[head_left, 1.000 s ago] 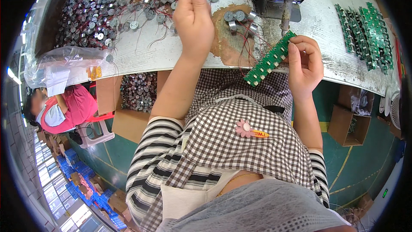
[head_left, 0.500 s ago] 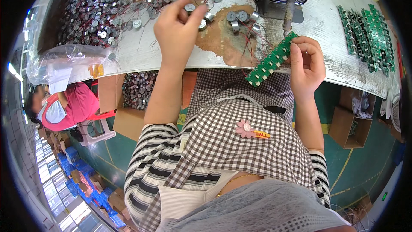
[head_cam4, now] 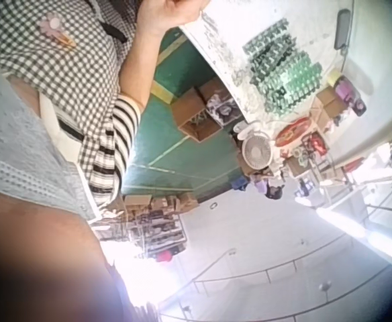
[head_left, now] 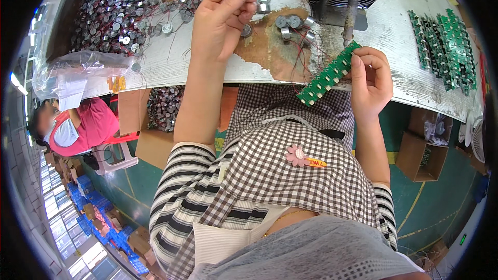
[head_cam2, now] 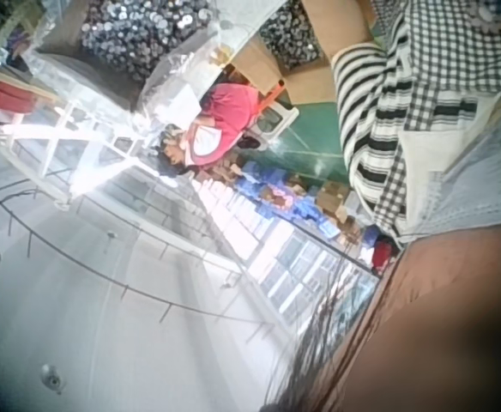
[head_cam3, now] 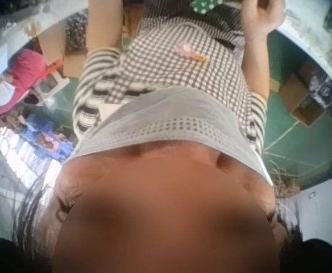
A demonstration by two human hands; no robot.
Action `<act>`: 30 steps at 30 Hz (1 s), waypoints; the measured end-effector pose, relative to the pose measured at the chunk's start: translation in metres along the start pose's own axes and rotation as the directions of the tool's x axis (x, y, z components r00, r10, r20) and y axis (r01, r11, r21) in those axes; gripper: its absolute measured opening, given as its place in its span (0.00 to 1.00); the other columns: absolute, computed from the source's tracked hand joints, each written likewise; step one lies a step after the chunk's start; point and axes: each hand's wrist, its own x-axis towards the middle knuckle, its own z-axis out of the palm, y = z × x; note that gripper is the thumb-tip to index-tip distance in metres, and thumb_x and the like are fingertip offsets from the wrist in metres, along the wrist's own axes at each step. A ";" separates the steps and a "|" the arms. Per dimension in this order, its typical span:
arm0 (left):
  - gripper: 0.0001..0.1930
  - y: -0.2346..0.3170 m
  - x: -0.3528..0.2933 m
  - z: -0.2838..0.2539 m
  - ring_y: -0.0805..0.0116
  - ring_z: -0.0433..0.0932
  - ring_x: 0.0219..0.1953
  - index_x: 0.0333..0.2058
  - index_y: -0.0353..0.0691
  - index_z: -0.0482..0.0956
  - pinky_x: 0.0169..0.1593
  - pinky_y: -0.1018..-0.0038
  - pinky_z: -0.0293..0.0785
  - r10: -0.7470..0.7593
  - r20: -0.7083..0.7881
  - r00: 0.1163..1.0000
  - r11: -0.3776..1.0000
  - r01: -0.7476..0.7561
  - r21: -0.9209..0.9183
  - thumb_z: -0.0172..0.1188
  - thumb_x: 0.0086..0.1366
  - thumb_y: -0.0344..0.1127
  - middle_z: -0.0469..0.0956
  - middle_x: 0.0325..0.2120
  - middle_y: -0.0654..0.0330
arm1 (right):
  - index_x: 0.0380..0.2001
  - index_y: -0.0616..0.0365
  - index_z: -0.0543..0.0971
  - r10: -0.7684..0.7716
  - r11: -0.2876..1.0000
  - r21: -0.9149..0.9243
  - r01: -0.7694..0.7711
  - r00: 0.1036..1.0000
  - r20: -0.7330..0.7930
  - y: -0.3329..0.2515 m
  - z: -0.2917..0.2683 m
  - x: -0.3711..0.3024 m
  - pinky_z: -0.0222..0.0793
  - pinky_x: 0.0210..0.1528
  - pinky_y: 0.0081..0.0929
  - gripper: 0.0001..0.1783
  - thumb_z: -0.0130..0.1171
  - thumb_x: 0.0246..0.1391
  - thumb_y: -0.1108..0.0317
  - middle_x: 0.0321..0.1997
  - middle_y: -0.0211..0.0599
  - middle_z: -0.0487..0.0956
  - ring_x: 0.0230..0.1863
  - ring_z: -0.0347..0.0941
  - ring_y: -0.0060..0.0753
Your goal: The person solders small circular electronic components onto printed circuit boards using a soldering iron, with a fan for cooling.
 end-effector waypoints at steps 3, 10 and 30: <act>0.05 -0.002 -0.006 0.004 0.73 0.75 0.25 0.34 0.33 0.77 0.28 0.80 0.71 0.034 0.019 0.999 0.998 -0.033 -0.054 0.60 0.61 0.28 0.79 0.28 0.55 | 0.29 0.66 0.73 -0.039 0.997 -0.058 0.041 0.999 0.033 -0.002 -0.001 0.002 0.68 0.27 0.12 0.04 0.59 0.52 0.81 0.37 0.41 0.76 0.27 0.70 0.16; 0.06 0.001 -0.026 0.014 0.76 0.74 0.32 0.34 0.32 0.76 0.33 0.81 0.69 0.597 0.433 0.675 0.022 -0.554 0.832 0.59 0.60 0.29 0.75 0.32 0.63 | 0.30 0.66 0.71 0.030 0.998 0.053 -0.031 0.999 0.013 -0.001 -0.003 -0.001 0.69 0.27 0.13 0.04 0.56 0.55 0.79 0.40 0.42 0.75 0.27 0.70 0.16; 0.07 -0.050 -0.048 0.062 0.83 0.73 0.27 0.30 0.31 0.77 0.30 0.84 0.69 -0.201 0.239 0.950 0.815 0.027 0.578 0.61 0.58 0.29 0.77 0.25 0.63 | 0.29 0.68 0.74 -0.005 0.994 0.113 -0.005 0.996 0.085 -0.018 0.000 0.001 0.70 0.28 0.13 0.04 0.58 0.48 0.84 0.41 0.45 0.74 0.27 0.72 0.19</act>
